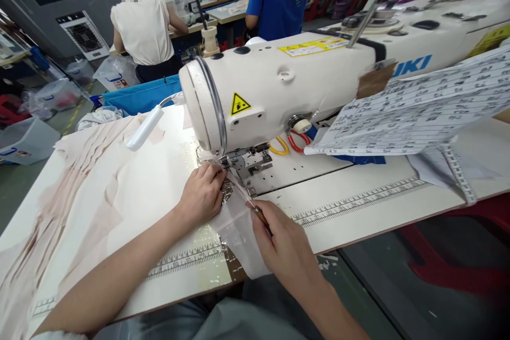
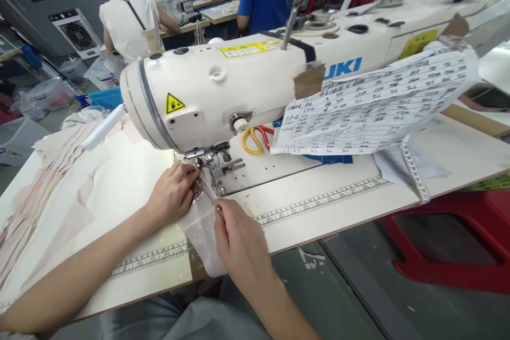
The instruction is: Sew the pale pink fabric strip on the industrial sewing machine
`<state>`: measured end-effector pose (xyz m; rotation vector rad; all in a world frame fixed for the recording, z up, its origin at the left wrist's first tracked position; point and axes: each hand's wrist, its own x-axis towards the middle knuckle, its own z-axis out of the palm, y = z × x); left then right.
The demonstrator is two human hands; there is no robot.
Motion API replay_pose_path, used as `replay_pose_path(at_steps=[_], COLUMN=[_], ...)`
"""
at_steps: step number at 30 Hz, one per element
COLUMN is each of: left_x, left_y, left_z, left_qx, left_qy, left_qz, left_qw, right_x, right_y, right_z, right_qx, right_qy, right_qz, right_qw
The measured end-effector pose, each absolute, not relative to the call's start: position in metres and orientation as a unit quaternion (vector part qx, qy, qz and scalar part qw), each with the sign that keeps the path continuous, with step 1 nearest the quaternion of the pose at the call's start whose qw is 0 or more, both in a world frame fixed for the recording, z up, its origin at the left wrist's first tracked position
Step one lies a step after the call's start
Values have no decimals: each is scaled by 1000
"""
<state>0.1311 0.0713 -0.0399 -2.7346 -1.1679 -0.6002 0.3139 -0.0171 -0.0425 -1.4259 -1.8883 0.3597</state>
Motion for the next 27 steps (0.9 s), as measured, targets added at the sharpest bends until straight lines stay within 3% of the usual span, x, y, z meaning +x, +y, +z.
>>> replay_pose_path(at_steps=[7, 13, 17, 22, 27], left_x=[134, 150, 144, 124, 120], left_y=[73, 78, 82, 99, 105], left_z=[-36, -22, -29, -43, -43], left_qx=[-889, -883, -858, -825, -802], left_qy=[-421, -461, -486, -442, -421], left_qz=[-181, -64, -161, -324, -359], left_qw=[13, 63, 36, -135, -227], right_x=[300, 281, 292, 312, 310], right_y=[-14, -29, -42, -34, -7], right_z=[-22, -18, -24, -27, -34], right_qx=[-492, -368, -391, -538, -583], right_qy=[-732, -802, -796, -743, -750], right_qz=[216, 149, 156, 186, 81], right_qw=[419, 447, 436, 353, 301])
